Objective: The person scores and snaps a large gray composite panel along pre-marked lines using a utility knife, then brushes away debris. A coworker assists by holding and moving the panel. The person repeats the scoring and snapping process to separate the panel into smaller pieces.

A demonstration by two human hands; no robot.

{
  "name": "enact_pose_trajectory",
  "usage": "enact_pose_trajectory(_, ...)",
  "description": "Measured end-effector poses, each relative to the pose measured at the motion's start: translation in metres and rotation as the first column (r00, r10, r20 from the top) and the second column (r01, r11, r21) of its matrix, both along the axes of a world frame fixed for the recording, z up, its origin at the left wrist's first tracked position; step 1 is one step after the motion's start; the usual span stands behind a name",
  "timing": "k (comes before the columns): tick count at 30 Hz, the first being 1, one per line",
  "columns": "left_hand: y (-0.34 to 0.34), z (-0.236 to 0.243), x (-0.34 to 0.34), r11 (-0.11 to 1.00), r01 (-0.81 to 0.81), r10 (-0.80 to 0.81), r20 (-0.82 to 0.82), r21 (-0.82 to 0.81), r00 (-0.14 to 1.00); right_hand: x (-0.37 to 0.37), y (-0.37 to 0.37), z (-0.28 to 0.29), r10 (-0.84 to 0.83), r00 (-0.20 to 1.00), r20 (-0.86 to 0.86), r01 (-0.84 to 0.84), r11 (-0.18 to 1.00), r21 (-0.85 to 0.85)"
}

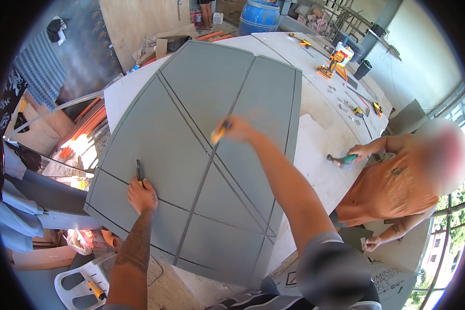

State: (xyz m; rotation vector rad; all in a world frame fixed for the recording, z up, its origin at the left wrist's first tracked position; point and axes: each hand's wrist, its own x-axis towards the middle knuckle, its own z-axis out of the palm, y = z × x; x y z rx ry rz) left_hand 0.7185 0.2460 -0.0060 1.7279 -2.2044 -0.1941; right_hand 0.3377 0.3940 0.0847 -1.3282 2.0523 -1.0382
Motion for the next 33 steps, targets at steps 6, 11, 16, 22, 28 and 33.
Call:
enact_pose_trajectory(6, -0.005, -0.003, 0.024, 0.999, -0.042, 0.042, -0.022, 0.028, 0.999, 0.244, 0.069, 0.007, 0.82, 0.323, 0.473, -0.65, 0.556, -0.519)
enact_pose_trajectory(11, -0.005, -0.009, 0.018, 0.997, -0.045, 0.045, 0.007, -0.065, 0.999, 0.192, 0.084, 0.01, 0.627, 0.682, 0.376, -0.315, 0.716, -0.623)
enact_pose_trajectory(16, -0.006, -0.002, 0.021, 0.999, -0.046, 0.046, -0.022, 0.004, 0.999, 0.219, 0.072, -0.031, 0.299, 0.954, -0.019, -0.248, 0.755, -0.607)
enact_pose_trajectory(22, -0.003, -0.003, 0.025, 0.998, -0.063, 0.063, -0.009, -0.006, 0.998, 0.318, 0.129, 0.001, 0.714, 0.53, 0.459, -0.477, 0.698, -0.535)
enact_pose_trajectory(28, -0.003, -0.003, 0.022, 0.999, -0.046, 0.045, -0.008, -0.016, 0.999, 0.223, 0.145, 0.012, -0.07, 0.928, 0.365, 0.119, 0.987, -0.112)
enact_pose_trajectory(33, -0.003, -0.007, 0.025, 0.999, -0.054, 0.054, -0.01, -0.006, 0.998, 0.229, 0.276, 0.023, -0.363, 0.831, 0.421, 0.238, 0.917, 0.321)
